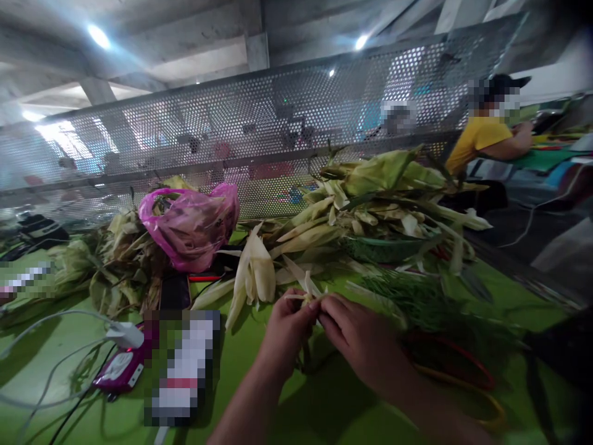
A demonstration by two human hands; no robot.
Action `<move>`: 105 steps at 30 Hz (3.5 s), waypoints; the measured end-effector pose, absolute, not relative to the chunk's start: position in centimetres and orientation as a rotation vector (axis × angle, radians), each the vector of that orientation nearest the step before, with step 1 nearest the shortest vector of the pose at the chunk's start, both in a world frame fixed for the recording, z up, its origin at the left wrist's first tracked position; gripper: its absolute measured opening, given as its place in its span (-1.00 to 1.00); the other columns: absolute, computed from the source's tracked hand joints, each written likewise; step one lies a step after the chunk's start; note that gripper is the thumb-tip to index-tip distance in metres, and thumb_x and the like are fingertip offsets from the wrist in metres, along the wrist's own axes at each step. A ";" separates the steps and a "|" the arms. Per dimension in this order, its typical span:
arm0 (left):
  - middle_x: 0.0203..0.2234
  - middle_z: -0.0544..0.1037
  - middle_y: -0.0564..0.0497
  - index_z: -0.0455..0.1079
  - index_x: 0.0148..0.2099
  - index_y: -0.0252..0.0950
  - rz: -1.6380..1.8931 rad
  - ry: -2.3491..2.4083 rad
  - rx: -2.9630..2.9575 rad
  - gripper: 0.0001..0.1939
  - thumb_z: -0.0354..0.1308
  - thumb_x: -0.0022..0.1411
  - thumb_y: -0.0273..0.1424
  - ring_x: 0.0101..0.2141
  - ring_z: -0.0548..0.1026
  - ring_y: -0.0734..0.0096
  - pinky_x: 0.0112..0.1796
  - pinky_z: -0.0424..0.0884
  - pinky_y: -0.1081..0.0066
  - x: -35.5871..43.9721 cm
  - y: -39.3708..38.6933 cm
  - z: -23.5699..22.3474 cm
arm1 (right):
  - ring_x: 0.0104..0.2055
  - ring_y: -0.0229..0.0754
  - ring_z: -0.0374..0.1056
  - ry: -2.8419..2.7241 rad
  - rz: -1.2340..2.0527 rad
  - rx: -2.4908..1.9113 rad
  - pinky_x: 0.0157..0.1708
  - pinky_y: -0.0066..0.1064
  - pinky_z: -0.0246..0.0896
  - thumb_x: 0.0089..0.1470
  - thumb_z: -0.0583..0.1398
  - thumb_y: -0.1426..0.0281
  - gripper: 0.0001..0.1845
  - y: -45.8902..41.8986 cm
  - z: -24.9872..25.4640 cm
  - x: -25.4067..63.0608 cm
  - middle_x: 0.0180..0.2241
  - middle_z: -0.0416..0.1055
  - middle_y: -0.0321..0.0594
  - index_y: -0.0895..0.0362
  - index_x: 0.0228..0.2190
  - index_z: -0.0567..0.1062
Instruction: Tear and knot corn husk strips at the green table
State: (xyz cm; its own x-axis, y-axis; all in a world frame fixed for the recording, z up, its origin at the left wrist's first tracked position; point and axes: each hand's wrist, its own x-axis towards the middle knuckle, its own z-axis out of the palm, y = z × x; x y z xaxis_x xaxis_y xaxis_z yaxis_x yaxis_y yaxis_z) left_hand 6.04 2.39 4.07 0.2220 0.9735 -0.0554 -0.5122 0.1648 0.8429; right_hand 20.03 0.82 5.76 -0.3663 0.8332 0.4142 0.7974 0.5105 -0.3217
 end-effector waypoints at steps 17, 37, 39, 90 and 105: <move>-0.68 0.19 0.23 0.28 -0.39 -0.32 1.221 0.664 0.670 -0.71 0.36 0.01 -0.34 -0.69 0.00 0.72 -0.64 -0.11 0.61 5.5 2.2 4.9 | -0.44 -0.17 0.24 -2.203 0.160 -1.228 -0.43 -0.35 0.07 0.17 0.03 0.47 -0.80 0.3 5.6 20.2 -0.47 0.32 -0.25 0.11 -0.48 0.33; -0.59 0.14 0.17 0.36 -0.32 -0.30 1.073 0.743 1.000 -0.77 0.27 0.11 -0.25 -0.57 0.05 0.59 -0.54 -0.04 0.53 6.4 1.3 5.0 | -0.52 -0.30 0.09 -1.178 1.038 -1.049 -0.51 -0.46 0.03 -0.05 0.26 0.26 -0.77 1.7 6.2 21.0 -0.58 0.20 -0.41 0.11 -0.56 0.36; -0.61 0.10 0.18 0.35 -0.36 -0.31 1.072 0.726 1.019 -0.76 0.27 0.09 -0.25 -0.58 0.00 0.59 -0.55 -0.09 0.51 6.7 1.1 5.1 | -0.54 -0.31 0.07 -1.165 1.033 -1.062 -0.53 -0.46 0.01 -0.07 0.26 0.28 -0.78 1.7 6.3 21.2 -0.60 0.18 -0.42 0.10 -0.57 0.34; -0.31 0.53 -0.06 0.47 -0.16 -0.29 1.009 0.844 1.378 -0.73 0.16 0.19 -0.22 -0.22 0.42 0.28 -0.20 0.27 0.40 7.2 1.4 3.9 | -0.45 -0.23 0.30 -1.079 1.166 -1.114 -0.38 -0.40 0.16 -0.15 0.35 0.25 -0.78 2.8 5.4 22.9 -0.52 0.46 -0.33 0.14 -0.47 0.55; -0.64 0.30 0.12 0.31 -0.46 -0.30 1.025 0.777 1.045 -0.65 0.27 0.04 -0.13 -0.57 0.19 0.55 -0.48 0.11 0.52 6.8 1.7 4.6 | -0.56 -0.32 0.22 -1.142 1.428 -1.059 -0.53 -0.47 0.06 -0.14 0.37 0.22 -0.74 2.6 5.7 22.7 -0.53 0.44 -0.34 0.13 -0.43 0.55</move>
